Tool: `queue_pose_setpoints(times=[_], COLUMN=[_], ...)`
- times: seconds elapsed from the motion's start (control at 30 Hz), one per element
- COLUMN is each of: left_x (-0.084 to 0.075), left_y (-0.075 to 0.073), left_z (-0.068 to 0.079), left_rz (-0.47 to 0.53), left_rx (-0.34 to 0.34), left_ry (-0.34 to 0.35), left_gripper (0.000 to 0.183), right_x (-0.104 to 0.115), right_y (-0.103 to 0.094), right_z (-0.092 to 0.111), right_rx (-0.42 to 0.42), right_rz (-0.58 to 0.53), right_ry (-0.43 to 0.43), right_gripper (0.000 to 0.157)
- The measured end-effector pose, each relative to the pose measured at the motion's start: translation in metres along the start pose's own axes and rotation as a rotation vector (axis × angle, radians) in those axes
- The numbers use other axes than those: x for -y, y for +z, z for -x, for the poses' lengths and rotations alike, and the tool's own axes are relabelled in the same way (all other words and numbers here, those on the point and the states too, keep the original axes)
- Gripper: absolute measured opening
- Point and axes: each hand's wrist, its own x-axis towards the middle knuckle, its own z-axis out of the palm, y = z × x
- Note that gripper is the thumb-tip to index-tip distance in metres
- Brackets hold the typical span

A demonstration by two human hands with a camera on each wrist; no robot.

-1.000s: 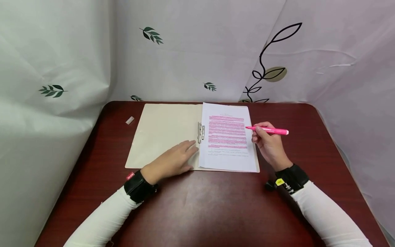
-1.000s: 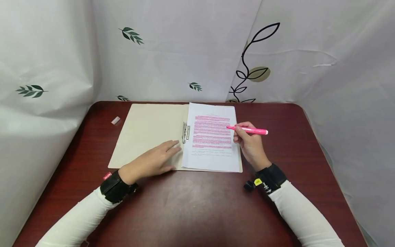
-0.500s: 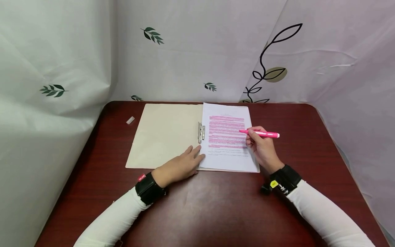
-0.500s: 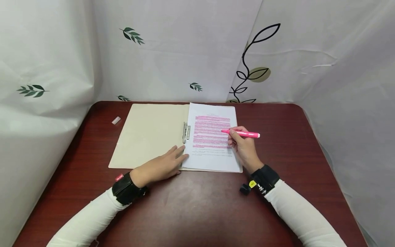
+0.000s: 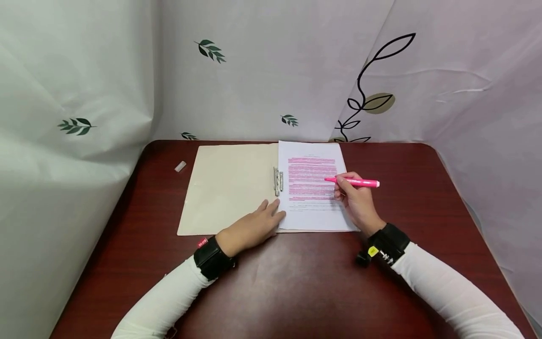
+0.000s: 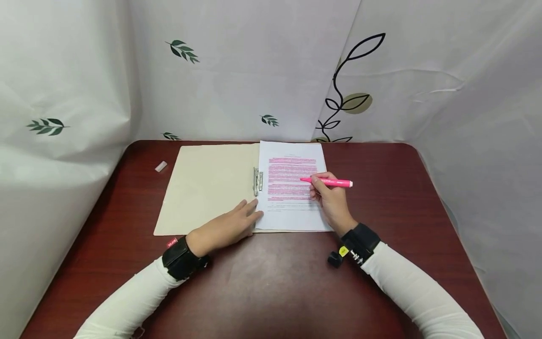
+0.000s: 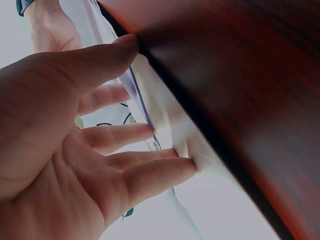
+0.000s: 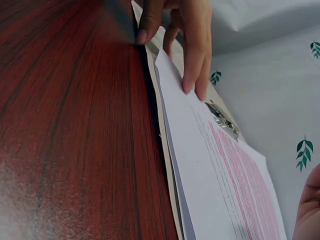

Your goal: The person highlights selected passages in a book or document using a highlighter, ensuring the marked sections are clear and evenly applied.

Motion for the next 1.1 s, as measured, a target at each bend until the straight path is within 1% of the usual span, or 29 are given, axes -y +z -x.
queue_pose_setpoints(times=[0.17,0.27,0.33,0.43,0.57,0.67,0.77,0.93,1.1], left_x=[-0.002,-0.002,-0.002,-0.002,-0.003,-0.003,-0.003,-0.004,-0.004], left_y=[0.002,0.004,0.005,0.006,0.006,0.006,0.005,0.002,0.0], left_z=[-0.005,-0.007,-0.008,-0.009,-0.011,-0.012,-0.013,-0.014,-0.015], left_rz=[-0.014,0.0,0.014,0.024,0.021,0.021,0.03,0.05,0.038], left_rx=[0.018,0.038,0.048,0.052,0.042,0.045,0.062,0.083,0.087], left_ry=[-0.021,-0.04,-0.05,-0.066,-0.079,-0.081,-0.086,-0.105,-0.111], left_gripper=[0.045,0.045,0.045,0.045,0.045,0.046,0.048,0.049,0.049], right_x=[-0.002,-0.005,-0.008,-0.013,-0.023,-0.029,-0.031,-0.033,-0.034], right_y=[0.003,0.004,0.005,0.008,0.015,0.019,0.021,0.022,0.021], right_z=[-0.003,-0.005,-0.006,-0.005,-0.003,-0.003,-0.003,-0.007,-0.009], right_rx=[-0.009,0.014,0.038,0.092,0.169,0.216,0.26,0.282,0.294], right_rz=[0.053,0.141,0.223,0.361,0.458,0.503,0.538,0.559,0.616], right_ry=[-0.017,-0.021,-0.019,-0.018,-0.002,0.01,0.009,0.011,0.02], right_gripper=[0.006,0.006,0.005,0.009,0.013,0.013,0.014,0.015,0.015])
